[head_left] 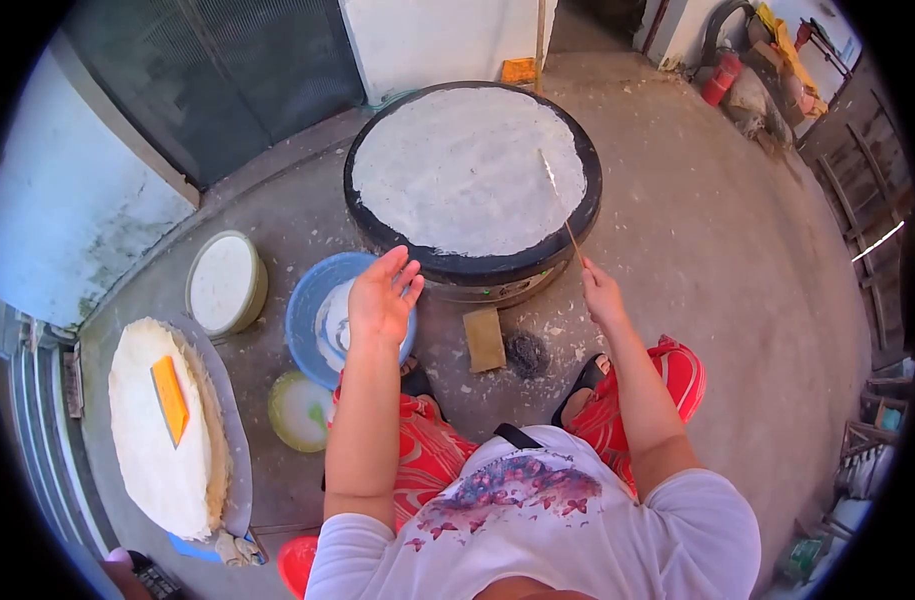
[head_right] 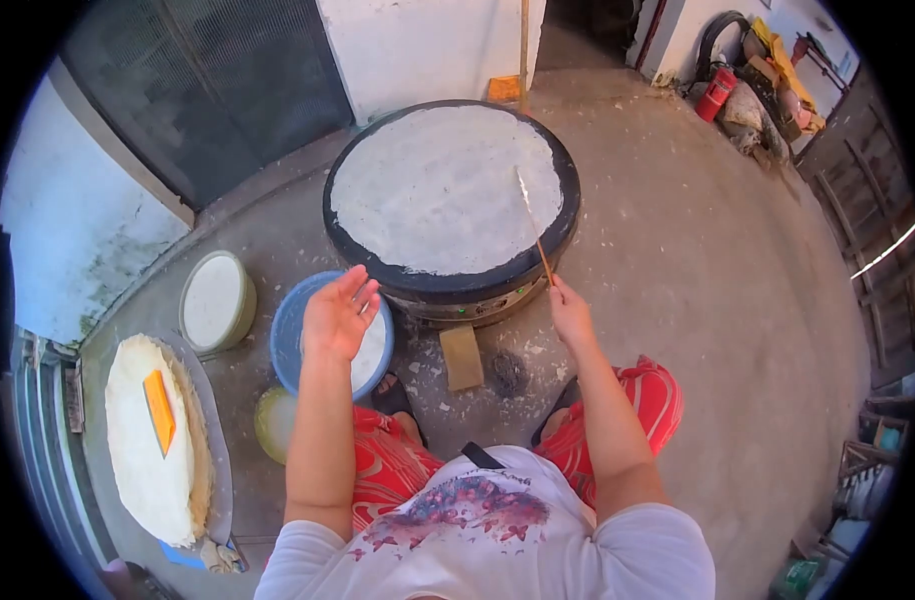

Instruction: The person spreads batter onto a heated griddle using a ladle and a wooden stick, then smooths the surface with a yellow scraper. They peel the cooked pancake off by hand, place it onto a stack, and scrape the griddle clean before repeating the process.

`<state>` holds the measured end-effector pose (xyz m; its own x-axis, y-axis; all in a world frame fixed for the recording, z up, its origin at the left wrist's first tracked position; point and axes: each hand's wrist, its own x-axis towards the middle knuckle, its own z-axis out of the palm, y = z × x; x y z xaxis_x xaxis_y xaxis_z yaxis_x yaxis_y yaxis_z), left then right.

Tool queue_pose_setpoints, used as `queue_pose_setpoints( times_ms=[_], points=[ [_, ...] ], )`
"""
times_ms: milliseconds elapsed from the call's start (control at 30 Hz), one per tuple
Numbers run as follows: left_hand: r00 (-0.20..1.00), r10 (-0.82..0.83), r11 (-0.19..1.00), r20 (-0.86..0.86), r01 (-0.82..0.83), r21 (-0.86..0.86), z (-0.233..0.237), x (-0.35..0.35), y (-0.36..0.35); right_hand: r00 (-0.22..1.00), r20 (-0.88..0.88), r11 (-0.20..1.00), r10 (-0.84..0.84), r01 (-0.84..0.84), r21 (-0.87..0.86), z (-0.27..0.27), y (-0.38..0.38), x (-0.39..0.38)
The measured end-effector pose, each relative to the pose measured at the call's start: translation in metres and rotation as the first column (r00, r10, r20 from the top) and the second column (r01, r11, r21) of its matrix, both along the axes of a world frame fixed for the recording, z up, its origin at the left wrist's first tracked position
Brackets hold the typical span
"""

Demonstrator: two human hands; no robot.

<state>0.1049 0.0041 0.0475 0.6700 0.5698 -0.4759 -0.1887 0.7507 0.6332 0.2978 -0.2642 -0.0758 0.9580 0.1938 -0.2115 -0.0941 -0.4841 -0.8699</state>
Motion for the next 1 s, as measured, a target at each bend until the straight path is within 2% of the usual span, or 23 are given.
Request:
queue_pose_setpoints(
  times_ms=[67, 100, 167, 300, 367, 400, 467, 500, 567, 667, 900, 967, 1000],
  points=[
    [1.000, 0.016, 0.999, -0.007, -0.016, 0.035, 0.005, 0.000, -0.003, 0.987, 0.125, 0.992, 0.101, -0.091, -0.086, -0.016, 0.004, 0.012],
    [1.000, 0.016, 0.999, -0.008, -0.015, 0.032, 0.004, -0.001, -0.004, 0.987, 0.124, 0.992, 0.101, -0.091, -0.089, -0.006, 0.009, 0.011],
    [1.000, 0.003, 1.000, 0.008, -0.003, 0.010, 0.003, -0.002, -0.004, 0.996, 0.032, 0.993, 0.082, -0.079, -0.086, 0.025, 0.022, 0.001],
    [1.000, -0.002, 1.000, 0.022, 0.002, -0.010, 0.001, -0.002, -0.005, 0.996, -0.016, 0.995, 0.085, -0.086, -0.057, 0.026, 0.019, 0.000],
    [0.999, -0.006, 1.000, 0.033, 0.006, 0.006, -0.001, -0.002, -0.004, 0.975, -0.208, 0.996, 0.076, -0.082, -0.020, 0.034, 0.013, -0.004],
    [0.999, -0.006, 1.000, 0.035, 0.006, 0.006, 0.000, -0.003, -0.004, 0.975, -0.207, 0.996, 0.076, -0.082, -0.020, 0.039, 0.008, -0.004],
    [0.999, 0.006, 1.000, 0.031, -0.006, 0.015, 0.004, -0.004, -0.004, 0.893, -0.442, 0.973, 0.080, 0.026, 0.229, 0.050, -0.005, -0.003],
    [0.999, 0.006, 1.000, 0.035, -0.006, 0.015, 0.003, -0.005, -0.003, 0.895, -0.439, 0.973, 0.080, 0.025, 0.229, 0.055, -0.007, -0.006],
    [0.998, 0.002, 1.000, 0.061, -0.003, 0.006, 0.002, -0.008, 0.002, 0.920, -0.385, 0.926, 0.069, 0.084, 0.367, 0.061, -0.010, -0.013],
    [0.996, 0.051, 0.999, 0.074, -0.052, 0.016, 0.007, -0.014, 0.003, 0.928, -0.359, 0.908, 0.100, 0.063, 0.415, 0.068, -0.010, -0.022],
    [0.955, 0.262, 0.963, 0.137, -0.269, 0.030, 0.024, -0.044, 0.023, 0.910, -0.374, 0.911, 0.181, -0.012, 0.412, 0.084, -0.002, -0.040],
    [0.925, 0.282, 0.954, 0.255, -0.299, 0.031, 0.024, -0.065, 0.039, 0.889, -0.336, 0.921, 0.311, -0.194, 0.338, 0.093, 0.006, -0.052],
    [0.920, 0.304, 0.947, 0.249, -0.320, 0.025, 0.024, -0.076, 0.043, 0.881, -0.341, 0.919, 0.328, -0.213, 0.332, 0.092, 0.011, -0.058]
  ],
)
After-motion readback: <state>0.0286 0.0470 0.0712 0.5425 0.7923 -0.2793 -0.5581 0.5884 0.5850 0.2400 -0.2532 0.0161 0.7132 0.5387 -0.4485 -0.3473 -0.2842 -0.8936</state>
